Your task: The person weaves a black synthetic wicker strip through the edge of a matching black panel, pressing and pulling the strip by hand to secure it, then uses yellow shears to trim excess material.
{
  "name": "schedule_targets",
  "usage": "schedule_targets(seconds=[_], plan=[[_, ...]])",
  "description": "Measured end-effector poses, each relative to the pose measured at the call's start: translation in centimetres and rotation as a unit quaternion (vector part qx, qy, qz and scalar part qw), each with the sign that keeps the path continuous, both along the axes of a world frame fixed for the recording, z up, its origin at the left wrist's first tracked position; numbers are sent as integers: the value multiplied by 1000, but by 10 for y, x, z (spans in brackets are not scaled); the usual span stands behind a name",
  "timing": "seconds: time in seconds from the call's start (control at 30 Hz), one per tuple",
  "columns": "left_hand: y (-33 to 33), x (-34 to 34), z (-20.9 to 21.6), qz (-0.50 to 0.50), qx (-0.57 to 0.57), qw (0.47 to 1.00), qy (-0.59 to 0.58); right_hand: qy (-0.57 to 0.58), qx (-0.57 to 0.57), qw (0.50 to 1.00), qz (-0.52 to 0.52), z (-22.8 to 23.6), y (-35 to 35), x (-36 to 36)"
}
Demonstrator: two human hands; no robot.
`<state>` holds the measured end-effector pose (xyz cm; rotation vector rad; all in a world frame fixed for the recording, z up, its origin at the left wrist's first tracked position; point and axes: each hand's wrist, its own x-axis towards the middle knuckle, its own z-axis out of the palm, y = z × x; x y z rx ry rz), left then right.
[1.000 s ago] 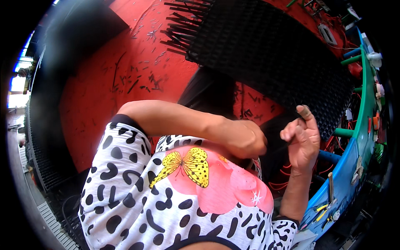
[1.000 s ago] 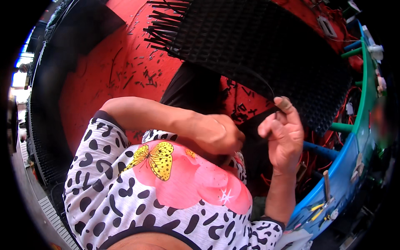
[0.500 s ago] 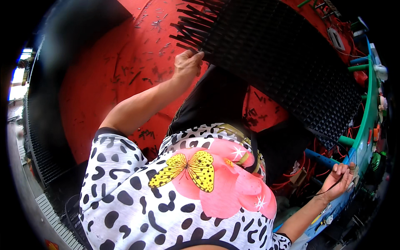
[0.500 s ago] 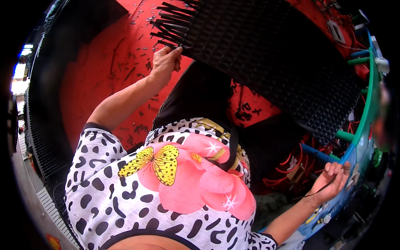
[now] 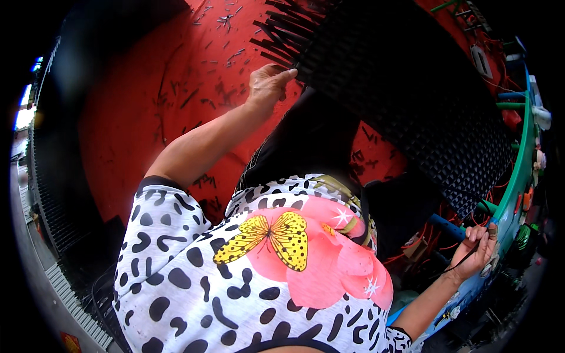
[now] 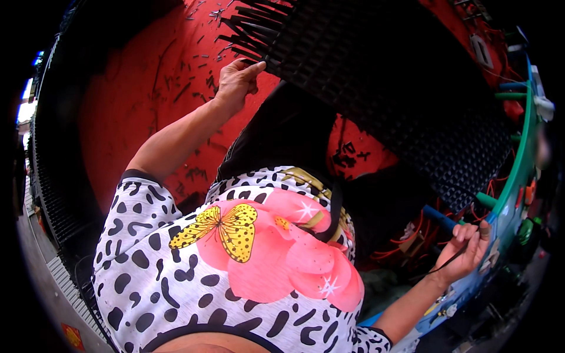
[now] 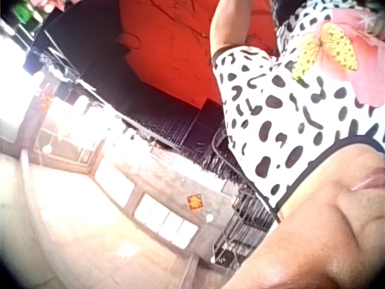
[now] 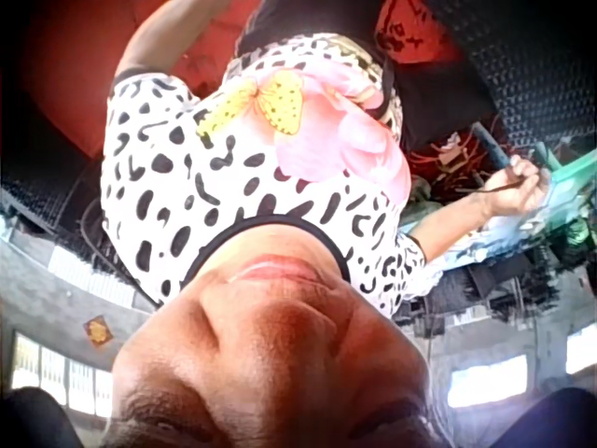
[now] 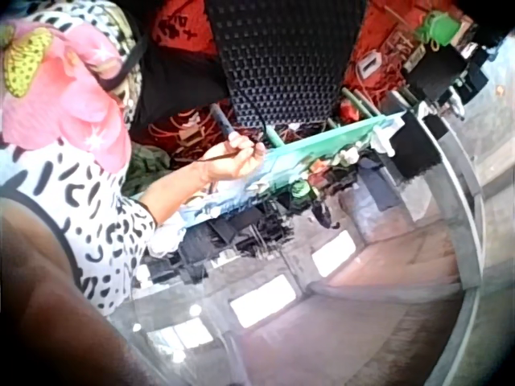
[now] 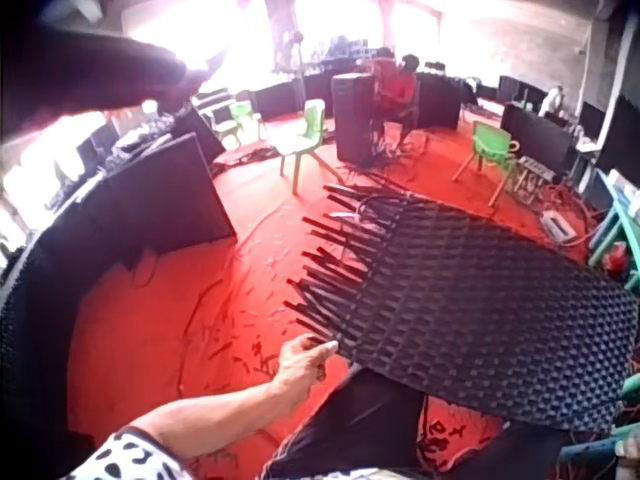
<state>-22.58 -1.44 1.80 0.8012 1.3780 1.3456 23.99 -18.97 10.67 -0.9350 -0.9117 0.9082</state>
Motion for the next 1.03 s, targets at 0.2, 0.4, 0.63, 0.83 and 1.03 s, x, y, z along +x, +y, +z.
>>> schedule_targets(seconds=[0.2, 0.4, 0.63, 0.83, 1.03], plan=[[9, -8, -8, -49, 37, 997, 55, -13, -24, 1000, -8, -6, 0, 3], [12, -12, -14, -133, -3, 987, -92, -33, -57, 997, -47, -6, -18, 50], [8, -19, -21, -121, -6, 985, -125, -248, -104, 898, -347, 28, -84, 201], [3, -30, -33, -95, -25, 995, -10, -332, -167, 717, -590, 32, -176, 313], [19, 28, -56, -159, -27, 987, 0, -529, -228, 645, -503, -23, -269, 349]])
